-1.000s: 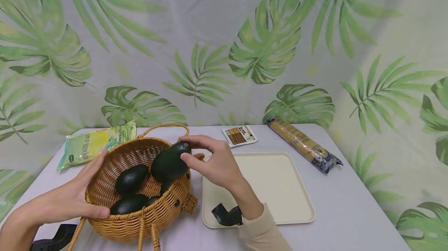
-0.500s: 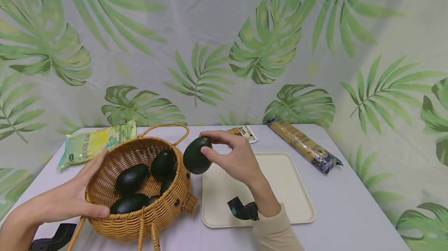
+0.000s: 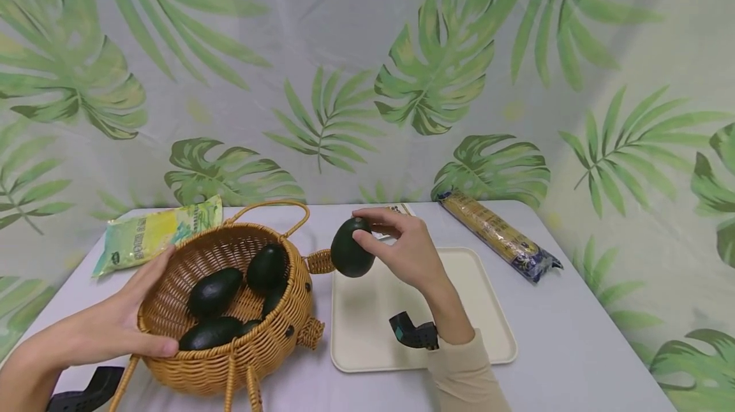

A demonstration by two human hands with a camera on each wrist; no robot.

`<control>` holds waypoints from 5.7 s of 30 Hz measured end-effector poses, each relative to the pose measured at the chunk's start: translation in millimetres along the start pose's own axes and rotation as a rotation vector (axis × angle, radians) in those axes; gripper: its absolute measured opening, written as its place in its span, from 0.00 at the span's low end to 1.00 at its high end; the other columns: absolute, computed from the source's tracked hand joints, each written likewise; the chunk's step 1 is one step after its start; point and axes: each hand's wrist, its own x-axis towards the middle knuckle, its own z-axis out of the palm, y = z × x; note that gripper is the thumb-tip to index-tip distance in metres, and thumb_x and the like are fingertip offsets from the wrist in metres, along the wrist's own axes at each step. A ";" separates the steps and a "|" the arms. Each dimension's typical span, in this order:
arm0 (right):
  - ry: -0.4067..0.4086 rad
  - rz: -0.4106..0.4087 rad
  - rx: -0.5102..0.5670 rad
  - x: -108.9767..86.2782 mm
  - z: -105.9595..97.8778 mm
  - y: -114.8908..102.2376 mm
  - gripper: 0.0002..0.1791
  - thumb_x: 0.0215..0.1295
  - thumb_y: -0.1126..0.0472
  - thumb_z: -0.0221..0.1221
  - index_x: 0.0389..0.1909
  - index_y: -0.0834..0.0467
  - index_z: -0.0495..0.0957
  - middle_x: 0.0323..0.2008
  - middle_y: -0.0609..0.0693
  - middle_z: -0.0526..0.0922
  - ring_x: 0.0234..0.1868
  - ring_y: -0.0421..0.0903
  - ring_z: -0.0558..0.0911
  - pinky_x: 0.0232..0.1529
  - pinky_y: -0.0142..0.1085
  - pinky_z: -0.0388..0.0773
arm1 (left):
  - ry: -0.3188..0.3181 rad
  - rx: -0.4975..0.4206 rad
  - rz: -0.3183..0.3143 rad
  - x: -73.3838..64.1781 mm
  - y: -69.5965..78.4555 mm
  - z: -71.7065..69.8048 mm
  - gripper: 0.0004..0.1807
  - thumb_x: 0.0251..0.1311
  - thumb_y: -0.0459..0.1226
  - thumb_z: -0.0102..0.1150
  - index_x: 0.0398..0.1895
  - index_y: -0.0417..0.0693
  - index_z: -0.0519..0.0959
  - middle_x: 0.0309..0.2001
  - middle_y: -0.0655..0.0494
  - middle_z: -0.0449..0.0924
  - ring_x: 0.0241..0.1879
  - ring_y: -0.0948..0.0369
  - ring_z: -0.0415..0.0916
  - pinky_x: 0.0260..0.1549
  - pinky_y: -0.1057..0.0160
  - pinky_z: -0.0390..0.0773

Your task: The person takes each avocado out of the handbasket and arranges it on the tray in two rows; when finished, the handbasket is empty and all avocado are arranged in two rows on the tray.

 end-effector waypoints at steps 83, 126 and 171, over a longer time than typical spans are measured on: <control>-0.467 0.366 -0.227 -8.5 -15.4 94.4 0.48 0.67 0.41 0.67 0.82 0.49 0.56 0.76 0.60 0.65 0.72 0.64 0.70 0.67 0.59 0.71 | 0.000 0.027 -0.030 1.2 4.8 -1.3 0.75 0.55 0.48 0.77 0.82 0.61 0.20 0.81 0.32 0.21 0.76 0.24 0.30 0.54 0.17 0.58; -0.225 0.041 -0.146 2.8 -15.8 38.2 0.35 0.68 0.55 0.69 0.74 0.51 0.70 0.71 0.52 0.74 0.71 0.55 0.75 0.72 0.52 0.68 | -0.003 0.036 -0.019 0.9 5.5 -1.0 0.73 0.57 0.49 0.75 0.82 0.59 0.20 0.81 0.31 0.21 0.75 0.22 0.32 0.53 0.17 0.60; -0.788 -0.374 -0.220 51.8 117.9 -57.1 0.28 0.71 0.54 0.67 0.69 0.55 0.75 0.67 0.48 0.78 0.68 0.39 0.75 0.68 0.28 0.69 | 0.069 0.106 0.045 1.8 15.5 1.2 0.76 0.52 0.51 0.79 0.83 0.58 0.23 0.83 0.46 0.18 0.78 0.28 0.30 0.55 0.20 0.63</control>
